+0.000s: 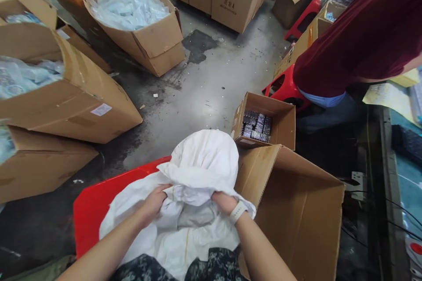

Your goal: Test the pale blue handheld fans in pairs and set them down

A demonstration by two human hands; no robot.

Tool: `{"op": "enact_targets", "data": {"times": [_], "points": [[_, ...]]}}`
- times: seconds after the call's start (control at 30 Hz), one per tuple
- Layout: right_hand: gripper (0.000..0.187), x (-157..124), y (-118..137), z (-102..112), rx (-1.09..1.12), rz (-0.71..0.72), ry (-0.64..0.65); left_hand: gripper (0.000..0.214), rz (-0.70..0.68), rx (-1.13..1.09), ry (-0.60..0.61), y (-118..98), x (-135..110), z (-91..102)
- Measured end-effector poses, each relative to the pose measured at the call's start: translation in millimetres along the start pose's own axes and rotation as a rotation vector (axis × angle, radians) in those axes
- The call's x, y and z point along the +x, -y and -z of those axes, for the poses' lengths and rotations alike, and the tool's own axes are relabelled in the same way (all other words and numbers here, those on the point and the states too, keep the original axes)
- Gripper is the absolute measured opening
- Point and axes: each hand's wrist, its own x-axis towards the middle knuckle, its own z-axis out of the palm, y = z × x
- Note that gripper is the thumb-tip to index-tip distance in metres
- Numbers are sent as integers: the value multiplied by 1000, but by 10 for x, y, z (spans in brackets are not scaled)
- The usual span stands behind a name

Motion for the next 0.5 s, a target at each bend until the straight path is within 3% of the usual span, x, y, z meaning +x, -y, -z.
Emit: {"op": "enact_targets", "data": {"times": [0.13, 0.2, 0.23, 0.33, 0.43, 0.5], "points": [[29, -131, -86, 749, 218, 75, 113, 12, 51, -99, 412, -445, -386, 448], [32, -83, -57, 1041, 283, 86, 111, 15, 67, -149, 492, -726, -446, 652], [33, -37, -15, 1136, 299, 83, 88, 16, 66, -226, 497, -870, -439, 712], [38, 61, 219, 1218, 272, 41, -79, 11, 6, -628, 334, -1252, -321, 676], [50, -105, 582, 1086, 174, 9, -304, 28, -15, -799, 223, -1486, -181, 474], [58, -370, 855, 910, 110, 54, -365, 34, -12, -890, 170, -1562, -117, 392]]}}
